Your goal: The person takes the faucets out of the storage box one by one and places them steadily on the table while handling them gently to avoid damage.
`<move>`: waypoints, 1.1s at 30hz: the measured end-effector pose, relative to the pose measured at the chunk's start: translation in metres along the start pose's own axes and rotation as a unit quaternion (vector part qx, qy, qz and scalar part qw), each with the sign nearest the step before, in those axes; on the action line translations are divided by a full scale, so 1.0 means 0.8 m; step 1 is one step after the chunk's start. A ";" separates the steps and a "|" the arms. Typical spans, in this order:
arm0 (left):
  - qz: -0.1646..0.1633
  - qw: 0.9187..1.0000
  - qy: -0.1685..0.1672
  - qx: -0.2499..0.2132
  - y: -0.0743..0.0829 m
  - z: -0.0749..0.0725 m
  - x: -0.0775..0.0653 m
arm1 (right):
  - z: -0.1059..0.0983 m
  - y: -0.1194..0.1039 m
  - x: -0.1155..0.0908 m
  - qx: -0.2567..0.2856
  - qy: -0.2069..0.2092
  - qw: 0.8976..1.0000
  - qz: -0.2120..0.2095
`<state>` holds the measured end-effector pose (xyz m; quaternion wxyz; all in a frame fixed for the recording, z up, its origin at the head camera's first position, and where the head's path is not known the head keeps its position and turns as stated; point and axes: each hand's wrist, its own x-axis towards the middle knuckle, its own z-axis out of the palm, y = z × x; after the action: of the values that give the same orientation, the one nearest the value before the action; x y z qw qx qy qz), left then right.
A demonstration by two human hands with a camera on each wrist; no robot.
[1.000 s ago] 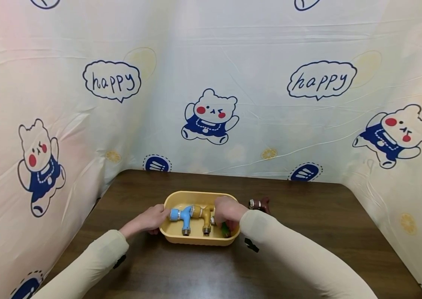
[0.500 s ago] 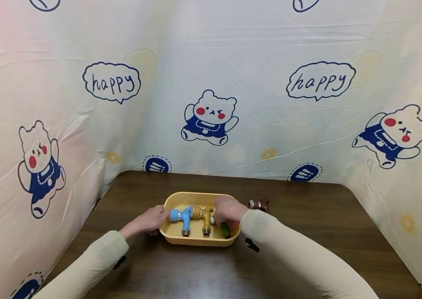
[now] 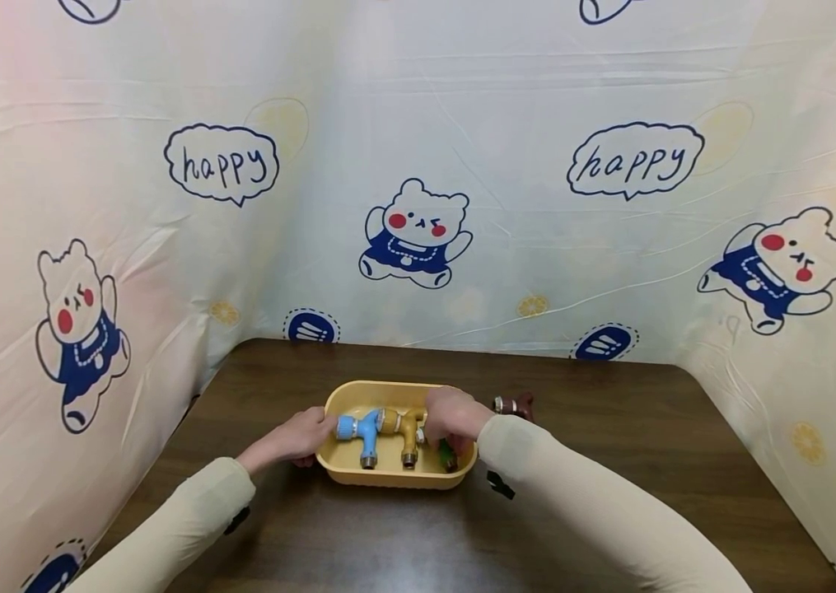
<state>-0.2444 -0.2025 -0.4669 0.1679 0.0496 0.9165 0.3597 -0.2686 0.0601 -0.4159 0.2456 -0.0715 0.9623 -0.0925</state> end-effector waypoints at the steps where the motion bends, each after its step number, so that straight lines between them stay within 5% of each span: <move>1: 0.000 1.000 0.000 0.000 0.001 0.000 0.000 | 0.000 0.000 0.000 0.000 0.000 1.000 -0.001; 33: 0.003 1.000 -0.013 0.002 0.003 -0.004 0.000 | -0.011 0.002 -0.006 -0.007 0.005 1.000 -0.015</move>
<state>-0.2450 -0.2029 -0.4634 0.1787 0.0572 0.9148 0.3578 -0.2688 0.0641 -0.4061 0.2391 -0.0870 0.9629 -0.0902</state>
